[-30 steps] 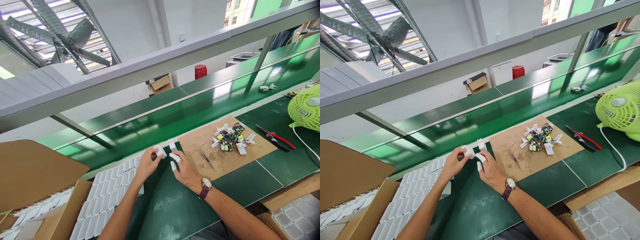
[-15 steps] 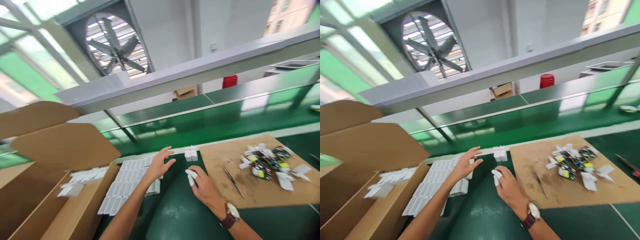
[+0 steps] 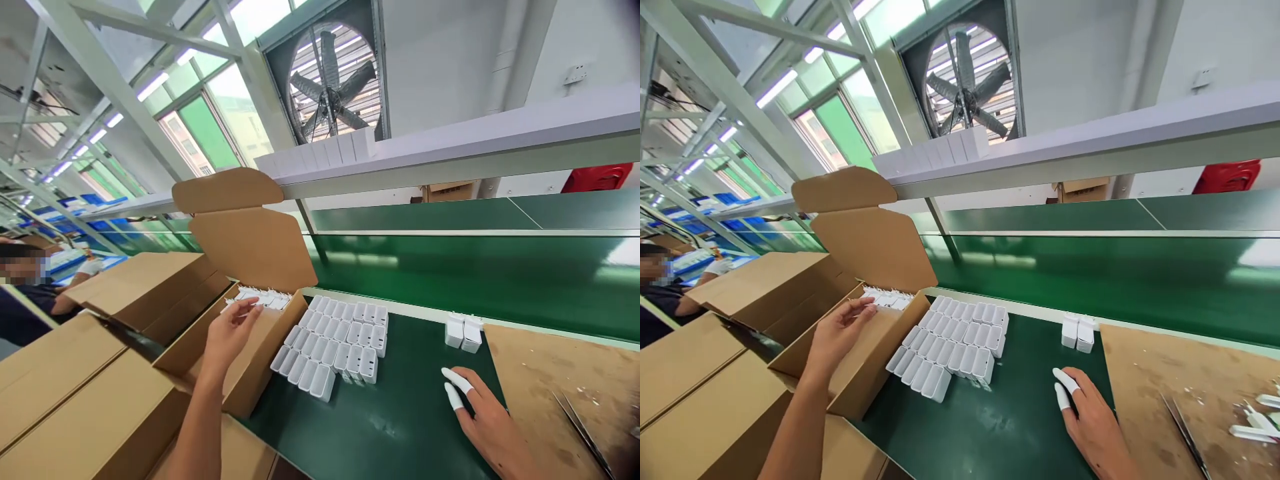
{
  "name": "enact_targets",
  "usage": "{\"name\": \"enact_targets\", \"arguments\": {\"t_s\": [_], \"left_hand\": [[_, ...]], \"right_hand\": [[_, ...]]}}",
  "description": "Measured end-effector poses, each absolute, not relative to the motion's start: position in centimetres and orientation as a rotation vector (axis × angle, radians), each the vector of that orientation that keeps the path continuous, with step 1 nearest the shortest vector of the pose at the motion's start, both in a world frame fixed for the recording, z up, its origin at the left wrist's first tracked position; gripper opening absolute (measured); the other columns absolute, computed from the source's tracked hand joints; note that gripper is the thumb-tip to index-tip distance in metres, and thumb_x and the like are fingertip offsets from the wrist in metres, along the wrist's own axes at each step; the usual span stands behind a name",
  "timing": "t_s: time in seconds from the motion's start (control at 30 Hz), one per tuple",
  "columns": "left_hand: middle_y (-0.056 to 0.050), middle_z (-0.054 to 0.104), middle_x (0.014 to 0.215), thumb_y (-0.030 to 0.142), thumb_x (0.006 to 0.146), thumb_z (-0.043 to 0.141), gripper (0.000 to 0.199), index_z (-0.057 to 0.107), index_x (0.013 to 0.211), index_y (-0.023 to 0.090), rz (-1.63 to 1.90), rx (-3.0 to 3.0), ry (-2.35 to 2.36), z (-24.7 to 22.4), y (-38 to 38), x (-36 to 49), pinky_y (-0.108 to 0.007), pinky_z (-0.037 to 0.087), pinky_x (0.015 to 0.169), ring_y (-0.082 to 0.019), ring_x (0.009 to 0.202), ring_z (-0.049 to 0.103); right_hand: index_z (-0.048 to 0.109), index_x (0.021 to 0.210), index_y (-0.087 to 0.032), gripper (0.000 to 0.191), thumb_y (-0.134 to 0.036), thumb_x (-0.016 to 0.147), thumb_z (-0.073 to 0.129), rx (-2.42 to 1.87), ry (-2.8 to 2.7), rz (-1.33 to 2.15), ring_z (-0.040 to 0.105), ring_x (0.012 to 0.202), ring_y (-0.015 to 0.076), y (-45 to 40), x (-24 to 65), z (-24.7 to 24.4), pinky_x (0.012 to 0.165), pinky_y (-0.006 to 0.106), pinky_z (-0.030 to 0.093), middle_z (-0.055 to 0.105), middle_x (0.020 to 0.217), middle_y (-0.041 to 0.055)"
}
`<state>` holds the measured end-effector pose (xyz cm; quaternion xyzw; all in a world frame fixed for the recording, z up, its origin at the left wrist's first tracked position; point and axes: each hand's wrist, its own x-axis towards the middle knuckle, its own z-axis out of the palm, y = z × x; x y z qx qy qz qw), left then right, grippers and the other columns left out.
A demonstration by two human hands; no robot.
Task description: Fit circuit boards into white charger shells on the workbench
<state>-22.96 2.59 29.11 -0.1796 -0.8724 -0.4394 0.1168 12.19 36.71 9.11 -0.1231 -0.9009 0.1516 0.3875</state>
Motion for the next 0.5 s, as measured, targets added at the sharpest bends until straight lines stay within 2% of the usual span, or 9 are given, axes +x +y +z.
{"name": "enact_targets", "arguments": {"t_s": [0.13, 0.27, 0.4, 0.5], "left_hand": [[-0.008, 0.078, 0.114, 0.061, 0.088, 0.067, 0.041, 0.078, 0.106, 0.026, -1.135, -1.177, -2.723, 25.3, 3.3, -18.1, -0.039, 0.063, 0.087, -0.027, 0.097, 0.075], [-0.008, 0.07, 0.132, 0.047, 0.098, 0.062, 0.028, 0.075, 0.116, 0.031, -0.71, -1.757, -2.415, 20.8, 6.9, -14.1, -0.047, 0.058, 0.101, -0.031, 0.123, 0.065], [-0.012, 0.069, 0.126, 0.044, 0.098, 0.06, 0.024, 0.074, 0.109, 0.027, -0.578, -1.845, -2.018, 17.1, 10.2, -13.3, -0.052, 0.057, 0.097, -0.036, 0.122, 0.063], [-0.012, 0.068, 0.124, 0.047, 0.096, 0.059, 0.026, 0.073, 0.106, 0.029, -0.528, -1.939, -1.843, 15.5, 12.2, -14.4, -0.051, 0.057, 0.088, -0.037, 0.116, 0.064]], "right_hand": [[0.06, 0.127, -0.023, 0.029, -0.021, 0.102, 0.045, -0.275, -2.354, 0.316, 0.073, 0.098, 0.0256, 37.1, 11.8, 8.7, 0.079, 0.039, 0.064, 0.071, 0.116, 0.0118], [0.062, 0.127, -0.022, 0.029, -0.017, 0.101, 0.048, -0.313, -2.465, 0.368, 0.072, 0.104, 0.0263, 35.9, 12.0, 11.2, 0.089, 0.044, 0.063, 0.071, 0.117, 0.0117], [0.06, 0.129, -0.019, 0.03, -0.015, 0.1, 0.052, -0.363, -2.566, 0.467, 0.069, 0.109, 0.0236, 35.3, 13.6, 14.8, 0.097, 0.041, 0.061, 0.069, 0.121, 0.0119], [0.061, 0.127, -0.018, 0.031, -0.013, 0.098, 0.053, -0.539, -2.573, 0.338, 0.066, 0.115, 0.0253, 37.5, 16.6, 16.4, 0.102, 0.043, 0.057, 0.067, 0.125, 0.0132]]}}
